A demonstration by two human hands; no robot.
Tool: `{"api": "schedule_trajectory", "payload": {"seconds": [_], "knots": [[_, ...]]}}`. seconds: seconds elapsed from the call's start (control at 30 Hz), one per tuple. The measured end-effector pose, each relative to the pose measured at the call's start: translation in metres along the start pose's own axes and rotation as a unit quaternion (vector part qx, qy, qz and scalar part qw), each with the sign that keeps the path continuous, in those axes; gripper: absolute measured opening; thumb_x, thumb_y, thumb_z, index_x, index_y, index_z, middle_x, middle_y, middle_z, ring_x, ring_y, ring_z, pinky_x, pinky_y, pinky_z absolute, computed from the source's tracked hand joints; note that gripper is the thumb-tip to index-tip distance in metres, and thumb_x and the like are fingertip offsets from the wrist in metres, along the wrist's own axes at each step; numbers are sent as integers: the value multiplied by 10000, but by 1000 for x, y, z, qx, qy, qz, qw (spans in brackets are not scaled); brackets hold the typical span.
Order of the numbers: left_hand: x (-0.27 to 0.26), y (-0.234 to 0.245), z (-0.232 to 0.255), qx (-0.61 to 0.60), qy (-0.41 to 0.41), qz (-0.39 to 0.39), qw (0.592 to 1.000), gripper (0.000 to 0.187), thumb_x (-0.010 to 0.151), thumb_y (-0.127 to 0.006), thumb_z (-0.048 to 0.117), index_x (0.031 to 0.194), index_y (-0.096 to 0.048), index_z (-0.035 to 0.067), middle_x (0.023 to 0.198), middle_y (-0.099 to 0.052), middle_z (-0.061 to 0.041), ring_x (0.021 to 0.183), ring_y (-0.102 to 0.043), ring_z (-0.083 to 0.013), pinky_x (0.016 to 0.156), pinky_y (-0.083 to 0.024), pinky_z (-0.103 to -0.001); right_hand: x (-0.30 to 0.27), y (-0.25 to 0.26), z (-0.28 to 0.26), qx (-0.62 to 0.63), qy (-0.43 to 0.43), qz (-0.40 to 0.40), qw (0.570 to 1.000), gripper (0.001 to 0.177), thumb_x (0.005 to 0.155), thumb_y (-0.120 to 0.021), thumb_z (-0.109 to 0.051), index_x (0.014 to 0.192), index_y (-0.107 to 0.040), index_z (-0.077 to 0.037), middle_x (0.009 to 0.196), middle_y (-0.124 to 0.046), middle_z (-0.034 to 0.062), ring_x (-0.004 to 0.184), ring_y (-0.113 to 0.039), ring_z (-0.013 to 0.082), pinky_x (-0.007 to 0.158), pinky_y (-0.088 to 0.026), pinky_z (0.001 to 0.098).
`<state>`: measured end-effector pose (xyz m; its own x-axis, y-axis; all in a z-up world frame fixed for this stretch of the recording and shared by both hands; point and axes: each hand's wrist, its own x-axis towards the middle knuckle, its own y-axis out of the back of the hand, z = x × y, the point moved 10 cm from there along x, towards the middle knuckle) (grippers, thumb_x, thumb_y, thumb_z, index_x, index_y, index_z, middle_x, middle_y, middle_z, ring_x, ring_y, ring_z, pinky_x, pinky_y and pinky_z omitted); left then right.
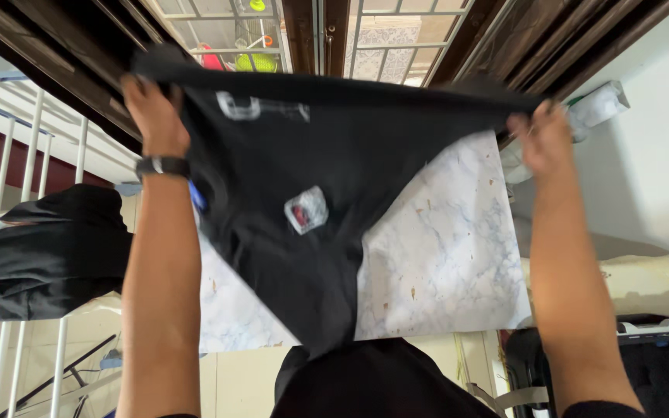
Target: The person picks up a black t-shirt from a drying rack and folds it on a white marble-top table by smoothing the fabric, folding in the sleeves, and then folding the shirt into a square.
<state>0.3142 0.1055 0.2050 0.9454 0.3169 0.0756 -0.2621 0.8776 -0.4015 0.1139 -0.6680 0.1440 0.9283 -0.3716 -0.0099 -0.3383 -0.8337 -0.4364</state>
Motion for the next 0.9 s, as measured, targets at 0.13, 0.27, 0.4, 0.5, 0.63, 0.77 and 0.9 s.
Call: {"api": "schedule_trajectory", "payload": {"seconds": [0.13, 0.27, 0.4, 0.5, 0.63, 0.77, 0.9], "knots": [[20, -39, 110, -145, -206, -133, 959, 517, 1222, -556, 181, 1642, -267, 266, 1691, -414, -67, 1377, -544, -262, 1148, -473, -451, 30, -36, -99, 147, 129, -19, 981, 328, 1131, -649, -238, 1407, -541, -99, 1319, -613, 75, 1151, -620, 232, 1108, -561, 406], [-16, -14, 168, -101, -311, -125, 937, 527, 1265, -526, 352, 1658, -181, 283, 1701, -261, -53, 1563, -367, -250, 1259, -305, -482, -14, -50, -134, 151, 165, -46, 974, 340, 1144, -711, -302, 1409, -536, -182, 1244, -600, 8, 1094, -572, 165, 977, -456, 322], [-123, 20, 186, 170, -321, -111, 925, 387, 1235, -537, 306, 1524, -451, 64, 1488, -538, -156, 1363, -571, -235, 1162, -456, -441, -60, -22, -99, 89, 120, -32, 988, 245, 1158, -739, -312, 1300, -565, -215, 1090, -569, -78, 986, -519, 89, 826, -376, 261], [-179, 42, 135, 475, -201, -195, 834, 259, 1055, -498, -12, 1257, -643, 57, 1100, -647, -102, 916, -614, -156, 786, -568, -304, -86, 41, -32, 81, 50, 59, 994, 214, 1095, -750, -273, 1145, -545, -231, 1032, -575, -80, 1013, -589, 109, 927, -467, 362], [-266, 126, -9, 618, 217, -336, 677, 210, 953, -667, 281, 1072, -772, 143, 1140, -751, -47, 1009, -717, -220, 921, -547, -404, -140, 105, 62, -51, -109, 117, 986, 106, 1024, -680, -171, 991, -588, -212, 921, -591, -88, 923, -645, 106, 775, -510, 310], [-309, 187, -95, 590, 262, -344, 682, 313, 909, -659, 248, 1198, -741, 161, 1187, -763, -86, 1140, -696, -288, 1018, -512, -402, -205, 152, 114, -279, -275, 315, 865, 154, 1021, -581, -138, 1050, -704, -226, 889, -666, -45, 792, -639, 101, 621, -446, 299], [-275, 211, -124, 592, 138, -227, 761, 322, 973, -630, 284, 1243, -715, 130, 1221, -739, -149, 1196, -669, -365, 1034, -526, -446, -200, 110, 116, -320, -110, 288, 896, 73, 1063, -644, -168, 1084, -699, -126, 907, -646, 11, 757, -586, 143, 619, -454, 318]]}}
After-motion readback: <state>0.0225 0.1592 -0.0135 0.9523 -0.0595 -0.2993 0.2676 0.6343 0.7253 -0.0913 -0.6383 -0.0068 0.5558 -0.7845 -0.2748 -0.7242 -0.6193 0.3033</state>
